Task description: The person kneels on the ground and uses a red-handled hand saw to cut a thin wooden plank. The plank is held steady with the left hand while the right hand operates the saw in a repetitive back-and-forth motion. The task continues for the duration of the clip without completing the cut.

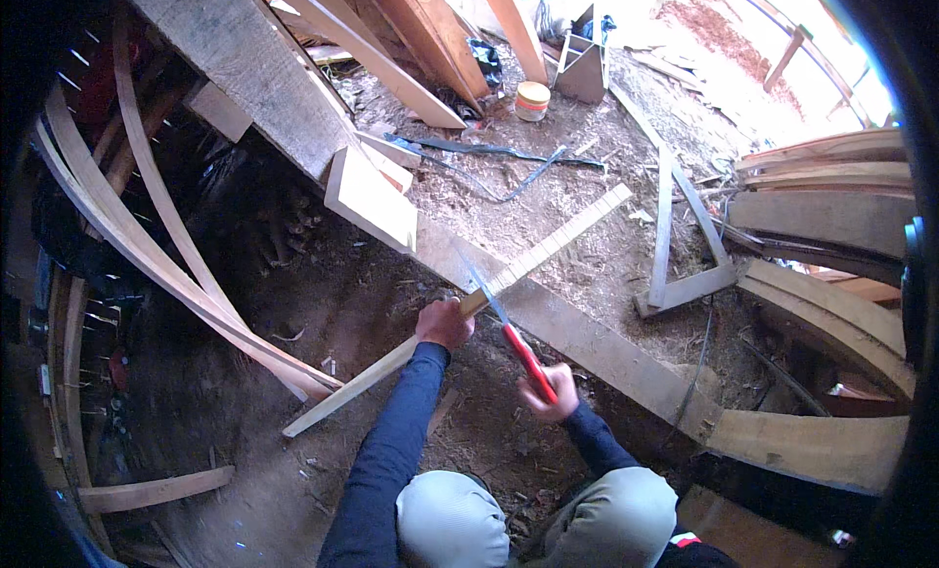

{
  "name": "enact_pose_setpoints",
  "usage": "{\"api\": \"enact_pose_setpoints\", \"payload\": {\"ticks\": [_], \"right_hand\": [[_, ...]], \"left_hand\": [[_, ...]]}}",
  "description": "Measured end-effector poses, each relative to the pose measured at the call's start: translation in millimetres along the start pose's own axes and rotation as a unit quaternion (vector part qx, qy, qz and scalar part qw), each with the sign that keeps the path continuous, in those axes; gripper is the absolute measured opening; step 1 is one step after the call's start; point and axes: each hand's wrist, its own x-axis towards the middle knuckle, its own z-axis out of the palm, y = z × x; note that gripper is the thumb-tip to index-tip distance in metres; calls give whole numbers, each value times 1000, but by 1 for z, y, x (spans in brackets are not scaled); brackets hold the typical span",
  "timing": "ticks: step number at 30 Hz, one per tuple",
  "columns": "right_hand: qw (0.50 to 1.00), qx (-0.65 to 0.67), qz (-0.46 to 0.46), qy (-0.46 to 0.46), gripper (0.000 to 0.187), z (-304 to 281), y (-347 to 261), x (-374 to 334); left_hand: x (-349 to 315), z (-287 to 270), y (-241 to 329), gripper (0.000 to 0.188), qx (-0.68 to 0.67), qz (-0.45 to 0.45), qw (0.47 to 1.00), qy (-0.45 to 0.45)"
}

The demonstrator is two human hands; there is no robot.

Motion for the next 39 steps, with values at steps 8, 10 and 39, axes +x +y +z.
{"api": "enact_pose_setpoints", "payload": {"ticks": [8,10,39], "right_hand": [[999,11,41,-3,29,-18,-42,-66],[1000,-8,9,17,26,-10,-20,-29],[1000,-14,4,-9,19,-2,-8,-22]], "left_hand": [[-5,-6,-9,31,10,-14,1000,12],[-1,-4,4,30,-13,-1,1000,9],[-3,7,-11,33,11,-6,1000,22]]}}
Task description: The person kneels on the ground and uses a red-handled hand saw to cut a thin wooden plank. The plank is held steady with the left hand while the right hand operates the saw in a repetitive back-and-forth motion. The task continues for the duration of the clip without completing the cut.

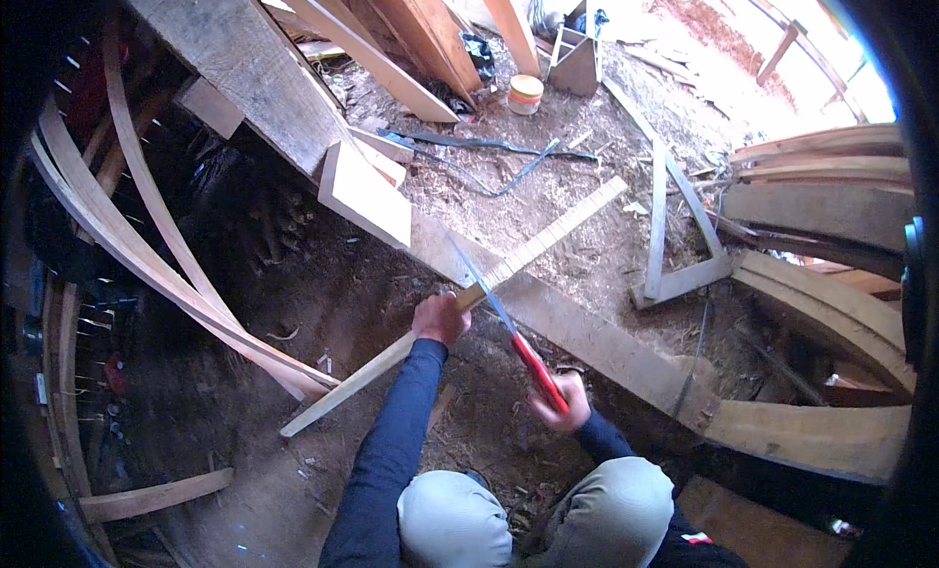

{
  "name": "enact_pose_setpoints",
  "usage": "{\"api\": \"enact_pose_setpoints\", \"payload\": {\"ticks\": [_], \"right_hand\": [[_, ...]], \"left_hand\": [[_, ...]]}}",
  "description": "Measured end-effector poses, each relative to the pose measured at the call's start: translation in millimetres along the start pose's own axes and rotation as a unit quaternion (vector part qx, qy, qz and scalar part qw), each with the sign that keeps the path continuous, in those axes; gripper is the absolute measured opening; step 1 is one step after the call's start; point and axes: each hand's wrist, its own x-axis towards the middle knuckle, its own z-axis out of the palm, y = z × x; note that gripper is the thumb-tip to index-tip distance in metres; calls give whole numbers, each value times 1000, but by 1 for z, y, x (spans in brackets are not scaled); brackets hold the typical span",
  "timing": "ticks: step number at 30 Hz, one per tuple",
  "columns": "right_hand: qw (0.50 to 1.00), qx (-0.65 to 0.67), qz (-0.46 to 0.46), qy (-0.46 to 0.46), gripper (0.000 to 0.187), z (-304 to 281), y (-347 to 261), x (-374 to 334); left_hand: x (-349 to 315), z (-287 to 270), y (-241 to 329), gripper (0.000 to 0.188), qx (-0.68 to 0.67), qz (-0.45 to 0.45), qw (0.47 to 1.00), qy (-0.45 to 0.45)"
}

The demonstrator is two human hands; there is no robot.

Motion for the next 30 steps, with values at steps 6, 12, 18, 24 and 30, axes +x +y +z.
{"api": "enact_pose_setpoints", "payload": {"ticks": [6,12,18,24,30], "right_hand": [[999,16,30,31,34,-15,-43,-12],[998,-48,-39,13,19,-1,4,4],[1000,0,-5,9,21,-14,-26,-16],[998,58,3,17,29,5,-2,1],[1000,0,-12,11,18,-14,-24,-19]], "left_hand": [[4,-7,14,32,-2,11,1000,24],[-5,-8,6,29,-16,-13,1000,-23],[-1,-8,13,29,-9,10,1000,25],[2,-4,1,31,-9,-3,1000,-11],[5,-9,14,30,7,4,1000,8]]}}
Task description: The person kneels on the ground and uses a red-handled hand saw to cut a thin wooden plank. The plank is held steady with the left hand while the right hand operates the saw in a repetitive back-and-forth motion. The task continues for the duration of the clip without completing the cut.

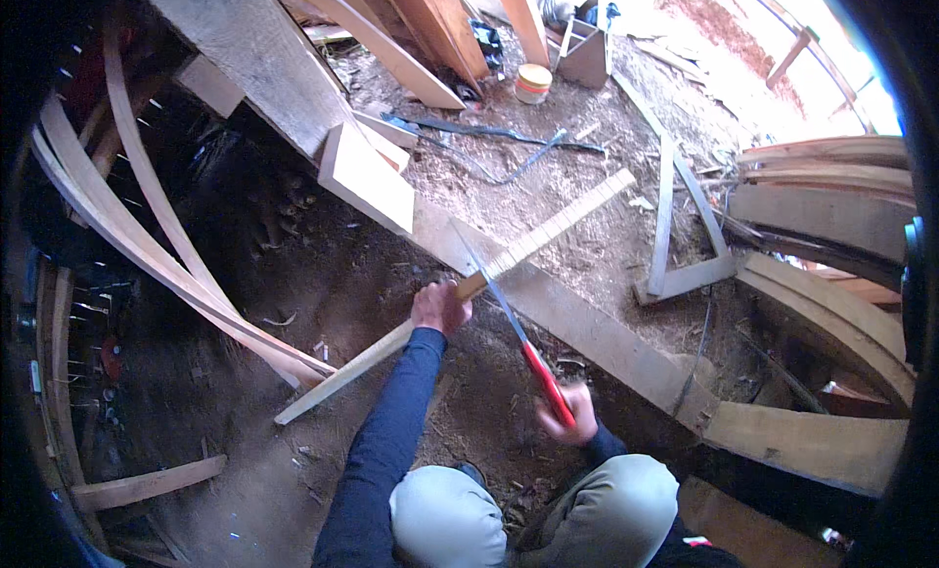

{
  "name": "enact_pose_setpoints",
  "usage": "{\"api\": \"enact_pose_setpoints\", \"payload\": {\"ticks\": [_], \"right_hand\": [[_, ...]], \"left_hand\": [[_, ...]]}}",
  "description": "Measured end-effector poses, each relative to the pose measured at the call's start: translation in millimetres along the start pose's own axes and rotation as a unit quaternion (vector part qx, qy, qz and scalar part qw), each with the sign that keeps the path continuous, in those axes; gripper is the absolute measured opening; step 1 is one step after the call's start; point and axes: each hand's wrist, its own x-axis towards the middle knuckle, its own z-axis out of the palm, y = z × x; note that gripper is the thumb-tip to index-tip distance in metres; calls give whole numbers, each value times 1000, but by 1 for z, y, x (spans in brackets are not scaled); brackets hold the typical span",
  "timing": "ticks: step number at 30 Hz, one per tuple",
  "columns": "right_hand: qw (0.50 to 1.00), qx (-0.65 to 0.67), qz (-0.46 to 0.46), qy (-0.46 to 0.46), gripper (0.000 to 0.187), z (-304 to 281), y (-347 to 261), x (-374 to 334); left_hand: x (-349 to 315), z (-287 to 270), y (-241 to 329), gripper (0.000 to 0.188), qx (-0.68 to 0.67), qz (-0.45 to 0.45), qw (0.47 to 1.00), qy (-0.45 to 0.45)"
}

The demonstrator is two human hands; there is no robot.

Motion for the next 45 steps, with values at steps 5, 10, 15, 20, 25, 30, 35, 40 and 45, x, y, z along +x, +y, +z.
{"api": "enact_pose_setpoints", "payload": {"ticks": [5,10,15,20,25,30,35,40,45], "right_hand": [[1000,-10,3,-1,17,22,22,43],[997,-25,73,-12,18,-10,-11,-8],[999,10,43,-9,17,14,9,30],[997,61,51,-13,19,7,-4,-13],[999,-33,3,-19,22,-5,15,10],[1000,2,7,-16,17,15,13,41],[1000,1,23,-14,19,-3,-9,-18],[1000,-2,9,-25,20,21,18,64],[999,-16,17,-29,17,-4,3,-10]], "left_hand": [[-9,-1,-8,31,4,-20,1000,-6],[1,-3,-6,31,-11,-14,1000,1],[-1,-4,-11,31,-21,-23,999,4],[3,-13,-10,30,-7,-21,1000,10],[8,0,-4,31,-7,3,1000,20],[4,-5,-14,33,-31,-18,999,-9],[1,-9,-7,29,-12,-15,1000,-4],[-1,-4,-15,33,-23,-22,999,1],[3,-15,-6,32,-14,-31,999,-2]]}}
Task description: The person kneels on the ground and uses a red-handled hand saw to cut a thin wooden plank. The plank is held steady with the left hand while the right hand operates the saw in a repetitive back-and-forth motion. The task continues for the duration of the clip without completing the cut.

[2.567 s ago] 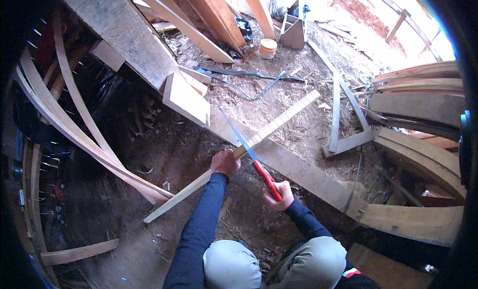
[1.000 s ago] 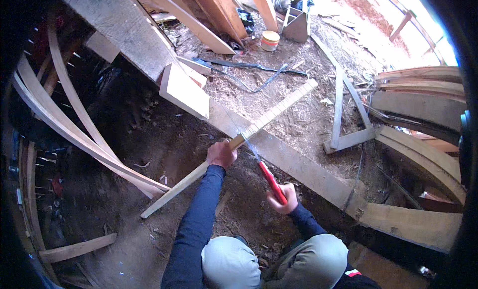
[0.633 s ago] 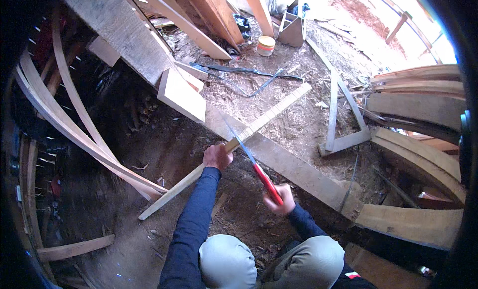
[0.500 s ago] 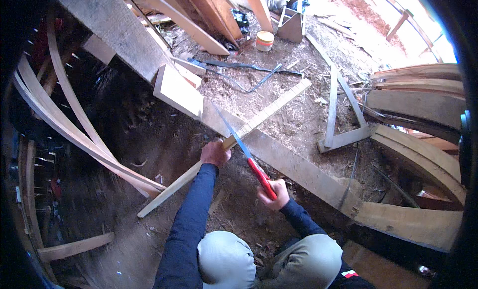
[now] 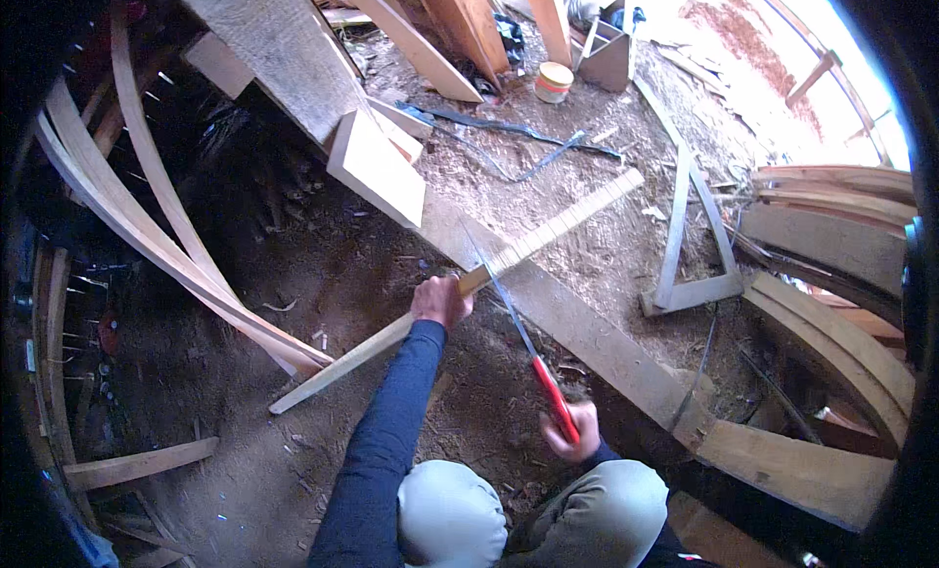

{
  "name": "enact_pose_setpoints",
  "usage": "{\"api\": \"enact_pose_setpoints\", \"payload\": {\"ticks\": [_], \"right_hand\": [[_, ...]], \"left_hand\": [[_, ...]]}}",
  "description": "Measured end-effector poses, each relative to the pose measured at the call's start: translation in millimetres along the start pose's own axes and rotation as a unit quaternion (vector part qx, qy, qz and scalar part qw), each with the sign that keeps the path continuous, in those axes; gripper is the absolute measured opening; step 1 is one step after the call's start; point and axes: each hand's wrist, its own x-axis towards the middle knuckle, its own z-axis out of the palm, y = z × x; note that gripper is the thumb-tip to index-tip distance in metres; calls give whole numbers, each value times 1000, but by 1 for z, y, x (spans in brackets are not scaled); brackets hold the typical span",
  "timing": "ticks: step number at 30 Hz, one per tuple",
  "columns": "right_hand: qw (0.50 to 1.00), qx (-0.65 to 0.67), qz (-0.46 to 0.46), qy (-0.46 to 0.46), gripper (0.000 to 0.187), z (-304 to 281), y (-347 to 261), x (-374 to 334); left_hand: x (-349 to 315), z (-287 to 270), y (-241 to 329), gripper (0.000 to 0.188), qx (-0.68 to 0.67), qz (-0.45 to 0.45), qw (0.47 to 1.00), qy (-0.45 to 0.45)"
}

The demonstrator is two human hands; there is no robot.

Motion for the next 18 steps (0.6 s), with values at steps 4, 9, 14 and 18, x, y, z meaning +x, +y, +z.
{"api": "enact_pose_setpoints", "payload": {"ticks": [4,9,14,18], "right_hand": [[998,48,27,-20,19,1,-11,23],[1000,9,6,24,16,18,6,67],[999,-8,44,4,17,-8,-9,-11],[999,-6,31,4,16,6,9,50]], "left_hand": [[-1,0,0,31,1,-3,1000,-31],[-1,10,-4,29,-15,8,1000,-5],[3,7,3,28,4,5,1000,0],[-2,18,0,30,-7,22,1000,-15]]}}
